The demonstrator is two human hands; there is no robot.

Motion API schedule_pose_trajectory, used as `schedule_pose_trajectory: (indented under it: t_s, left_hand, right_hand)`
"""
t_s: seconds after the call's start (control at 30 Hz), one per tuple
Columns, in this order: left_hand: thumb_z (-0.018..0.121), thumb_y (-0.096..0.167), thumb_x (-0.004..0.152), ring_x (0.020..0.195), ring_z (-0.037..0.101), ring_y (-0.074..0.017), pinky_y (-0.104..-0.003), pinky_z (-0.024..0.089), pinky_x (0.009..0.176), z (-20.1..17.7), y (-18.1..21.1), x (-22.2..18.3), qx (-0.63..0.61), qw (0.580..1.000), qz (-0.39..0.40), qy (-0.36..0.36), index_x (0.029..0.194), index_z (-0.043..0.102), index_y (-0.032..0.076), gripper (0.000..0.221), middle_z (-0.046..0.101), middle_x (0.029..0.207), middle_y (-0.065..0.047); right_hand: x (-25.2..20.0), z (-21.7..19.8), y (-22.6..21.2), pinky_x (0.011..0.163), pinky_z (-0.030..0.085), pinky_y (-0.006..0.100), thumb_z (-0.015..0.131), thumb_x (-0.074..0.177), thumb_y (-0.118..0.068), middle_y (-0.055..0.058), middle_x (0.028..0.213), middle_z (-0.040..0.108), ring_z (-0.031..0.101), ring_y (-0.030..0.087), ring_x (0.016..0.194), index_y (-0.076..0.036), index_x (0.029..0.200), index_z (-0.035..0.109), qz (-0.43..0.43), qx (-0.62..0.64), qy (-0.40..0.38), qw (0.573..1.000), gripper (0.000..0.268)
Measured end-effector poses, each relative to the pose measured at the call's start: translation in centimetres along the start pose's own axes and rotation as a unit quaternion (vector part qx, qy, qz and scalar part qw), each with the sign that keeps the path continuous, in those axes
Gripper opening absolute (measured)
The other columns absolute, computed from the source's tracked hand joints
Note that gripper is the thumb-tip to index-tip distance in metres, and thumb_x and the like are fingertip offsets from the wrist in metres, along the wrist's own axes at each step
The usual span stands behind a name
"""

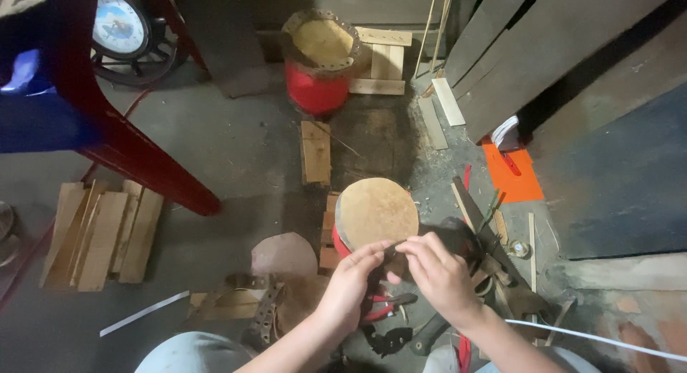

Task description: Trimming and fitting a membrane onto a cylindrical instrument body using hand tools.

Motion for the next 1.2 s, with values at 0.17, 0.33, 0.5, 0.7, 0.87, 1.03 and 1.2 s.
schedule_pose_trajectory:
  t_s: [0.17, 0.33, 0.5, 0.7, 0.87, 1.03, 1.2]
  left_hand:
    - [0.045, 0.005, 0.1, 0.076, 0.063, -0.0132, -0.023, 0.045, 0.064, -0.3, -0.2, -0.3, -0.004, 1.0, 0.002, 0.002, 0.13, 0.068, -0.003, 0.038, 0.069, 0.099, -0.011]
    - [0.047, 0.005, 0.101, 0.072, 0.062, -0.0126, -0.023, 0.043, 0.058, -0.8, -0.5, -0.2, -0.022, 0.999, -0.007, 0.023, 0.127, 0.068, -0.002, 0.034, 0.068, 0.094, -0.01]
    - [0.049, 0.002, 0.1, 0.073, 0.06, -0.0152, -0.024, 0.048, 0.064, -0.9, -0.8, -0.4, -0.04, 0.998, 0.007, 0.054, 0.128, 0.069, -0.003, 0.035, 0.068, 0.101, -0.013]
    - [0.053, 0.003, 0.099, 0.072, 0.064, -0.0117, -0.022, 0.046, 0.059, -1.8, -1.5, 0.5, -0.026, 0.999, -0.009, 0.042, 0.138, 0.064, 0.001, 0.041, 0.067, 0.088, -0.01]
    - [0.053, -0.001, 0.098, 0.075, 0.061, -0.0123, -0.023, 0.046, 0.061, -1.3, -0.7, 0.5, -0.043, 0.999, -0.014, 0.017, 0.129, 0.068, -0.004, 0.035, 0.069, 0.093, -0.012]
    - [0.05, -0.001, 0.098, 0.074, 0.059, -0.0141, -0.024, 0.046, 0.066, -1.1, -0.6, 0.6, -0.033, 0.999, 0.007, -0.003, 0.126, 0.07, -0.006, 0.034, 0.069, 0.085, -0.012]
    - [0.052, -0.005, 0.096, 0.083, 0.062, -0.0159, -0.029, 0.054, 0.077, -1.9, -1.9, 1.5, -0.027, 0.998, 0.051, 0.027, 0.129, 0.068, -0.006, 0.037, 0.071, 0.097, -0.015]
  right_hand:
    - [-0.5, 1.0, -0.3, 0.057, 0.055, 0.032, 0.071, 0.079, 0.003, 0.008, 0.106, 0.066, 0.067, 0.017, 0.063, -0.01, 0.113, 0.068, -0.048, -0.047, 0.012, 0.998, 0.036]
    - [-0.6, 1.9, -0.4, 0.051, 0.055, 0.031, 0.071, 0.079, 0.001, 0.011, 0.106, 0.067, 0.066, 0.016, 0.058, -0.008, 0.11, 0.069, -0.073, -0.08, -0.007, 0.994, 0.032]
    - [-0.3, 2.3, -1.0, 0.052, 0.053, 0.03, 0.074, 0.078, -0.001, 0.009, 0.107, 0.067, 0.066, 0.015, 0.061, -0.006, 0.104, 0.068, -0.096, -0.072, 0.012, 0.993, 0.027]
    - [-0.6, 4.0, 2.1, 0.038, 0.049, 0.016, 0.069, 0.086, 0.003, 0.003, 0.087, 0.067, 0.058, 0.007, 0.051, -0.004, 0.116, 0.065, -0.046, 0.016, 0.002, 0.999, 0.03]
    - [0.8, 1.1, -0.1, 0.058, 0.052, 0.026, 0.074, 0.082, -0.002, 0.002, 0.092, 0.071, 0.066, 0.012, 0.067, -0.004, 0.101, 0.07, -0.003, 0.025, 0.025, 0.999, 0.019]
    - [1.3, 0.8, -0.1, 0.076, 0.054, 0.032, 0.075, 0.081, 0.0, 0.005, 0.097, 0.068, 0.066, 0.019, 0.083, -0.003, 0.096, 0.068, -0.079, -0.06, 0.04, 0.994, 0.016]
    - [0.7, 2.8, 0.5, 0.065, 0.051, 0.034, 0.069, 0.083, 0.0, 0.004, 0.084, 0.064, 0.062, 0.02, 0.07, -0.006, 0.089, 0.058, -0.081, -0.047, 0.012, 0.995, 0.014]
Point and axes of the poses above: each hand's wrist, its own x-axis towards the middle knuckle, its own z-axis out of the palm, y = z × x, the point moved 3 cm from there along x, towards the middle knuckle
